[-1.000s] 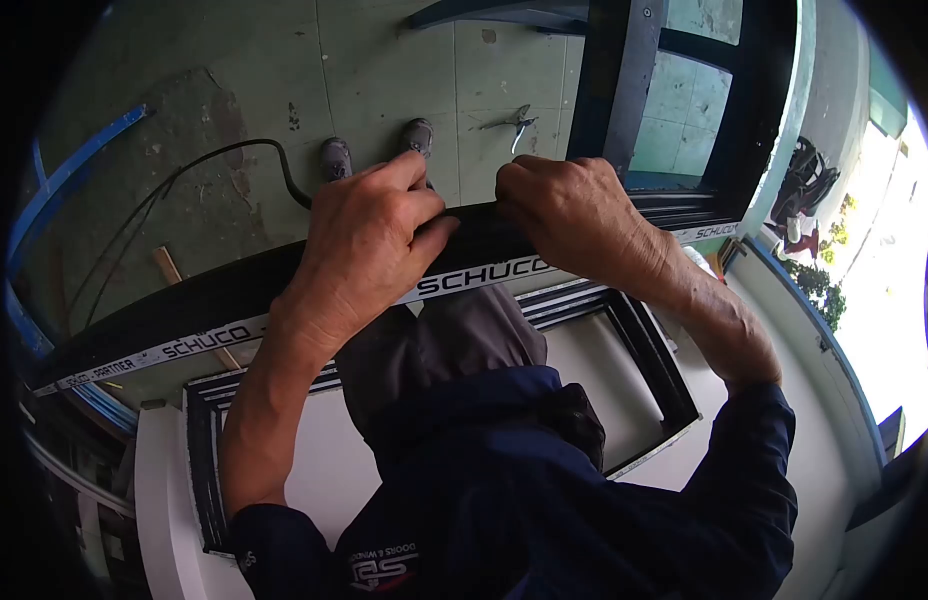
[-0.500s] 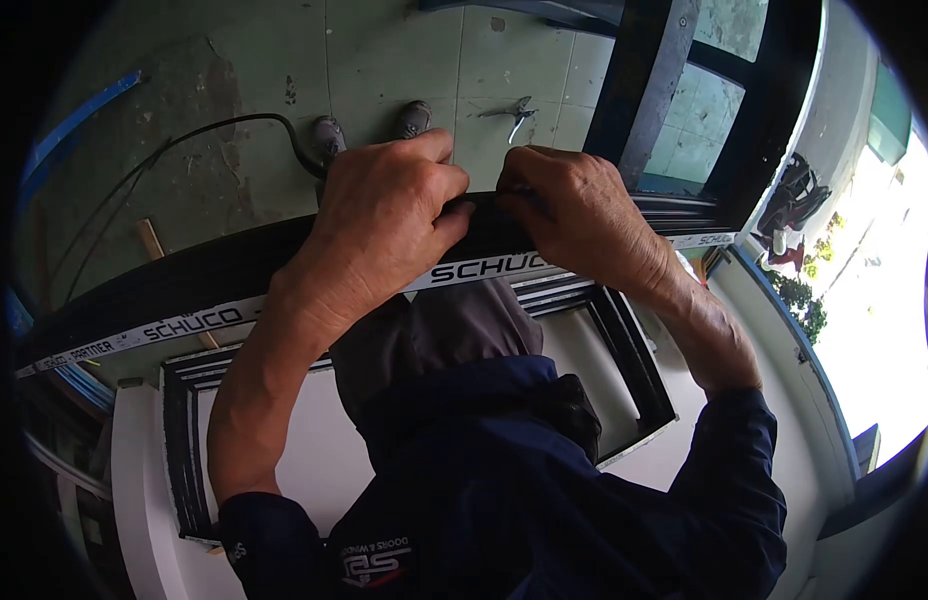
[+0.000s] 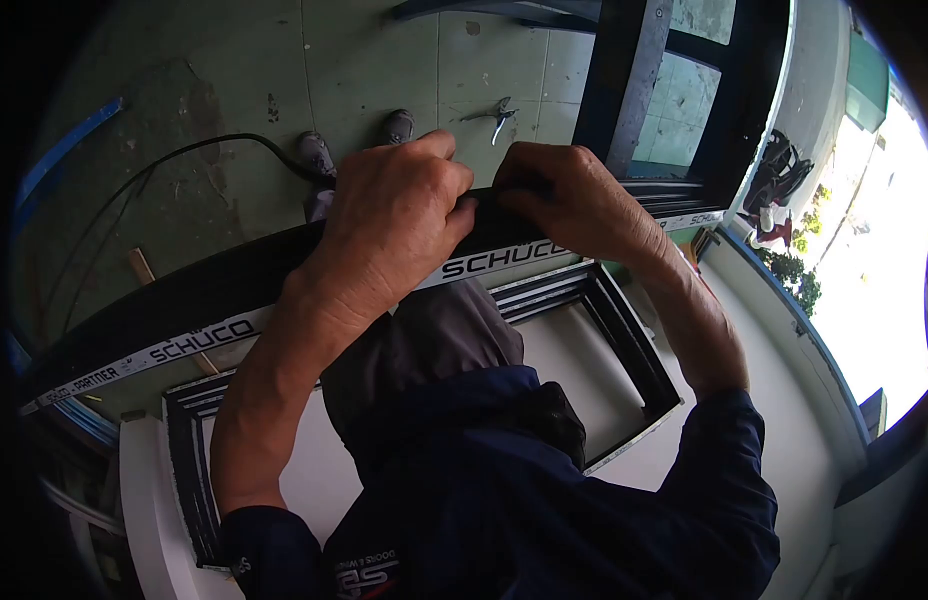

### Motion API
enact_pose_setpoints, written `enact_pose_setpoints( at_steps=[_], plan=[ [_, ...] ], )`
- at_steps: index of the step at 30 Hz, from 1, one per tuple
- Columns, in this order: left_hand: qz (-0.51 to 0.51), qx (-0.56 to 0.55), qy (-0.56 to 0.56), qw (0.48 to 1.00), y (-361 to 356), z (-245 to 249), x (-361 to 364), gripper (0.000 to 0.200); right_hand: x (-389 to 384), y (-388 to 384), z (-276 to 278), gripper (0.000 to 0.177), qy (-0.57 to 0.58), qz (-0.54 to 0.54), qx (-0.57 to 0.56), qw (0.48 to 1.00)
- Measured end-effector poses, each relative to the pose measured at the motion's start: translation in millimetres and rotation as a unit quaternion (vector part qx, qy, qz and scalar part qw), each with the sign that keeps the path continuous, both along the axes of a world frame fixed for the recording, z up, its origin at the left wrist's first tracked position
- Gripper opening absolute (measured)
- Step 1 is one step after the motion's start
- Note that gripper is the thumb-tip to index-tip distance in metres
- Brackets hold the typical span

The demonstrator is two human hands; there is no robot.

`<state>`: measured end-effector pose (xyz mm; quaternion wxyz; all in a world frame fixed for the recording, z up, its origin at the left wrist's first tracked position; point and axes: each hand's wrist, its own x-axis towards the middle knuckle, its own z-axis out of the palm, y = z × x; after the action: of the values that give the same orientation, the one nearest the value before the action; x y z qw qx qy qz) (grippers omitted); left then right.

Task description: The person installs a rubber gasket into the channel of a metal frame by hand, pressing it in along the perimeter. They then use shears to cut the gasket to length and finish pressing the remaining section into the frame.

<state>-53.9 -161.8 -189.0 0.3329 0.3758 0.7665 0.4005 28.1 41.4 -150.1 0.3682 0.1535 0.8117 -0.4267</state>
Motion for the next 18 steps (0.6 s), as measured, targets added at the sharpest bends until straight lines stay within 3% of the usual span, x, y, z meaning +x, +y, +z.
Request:
enact_pose_setpoints(
  at_steps=[4,7,13,18],
  plan=[
    [-0.006,-0.009,0.006,1.000,0.8,0.8,-0.1,0.016,1.6,-7.9,0.2,0.013,0.024,0.030,0.059,0.998],
    [-0.003,0.008,0.007,1.000,0.6,-1.4,1.0,0.016,-2.3,-1.7,2.2,0.014,-0.026,-0.023,-0.015,0.999],
    [-0.009,0.002,0.003,1.000,2.4,-1.1,1.3,0.016,-0.7,-7.7,-1.8,0.018,-0.042,0.026,0.041,0.998],
    [-0.001,0.013,0.003,1.000,-2.0,-1.5,-1.2,0.016,-7.8,-2.4,0.4,0.018,-0.074,-0.010,-0.028,0.997]
  ],
)
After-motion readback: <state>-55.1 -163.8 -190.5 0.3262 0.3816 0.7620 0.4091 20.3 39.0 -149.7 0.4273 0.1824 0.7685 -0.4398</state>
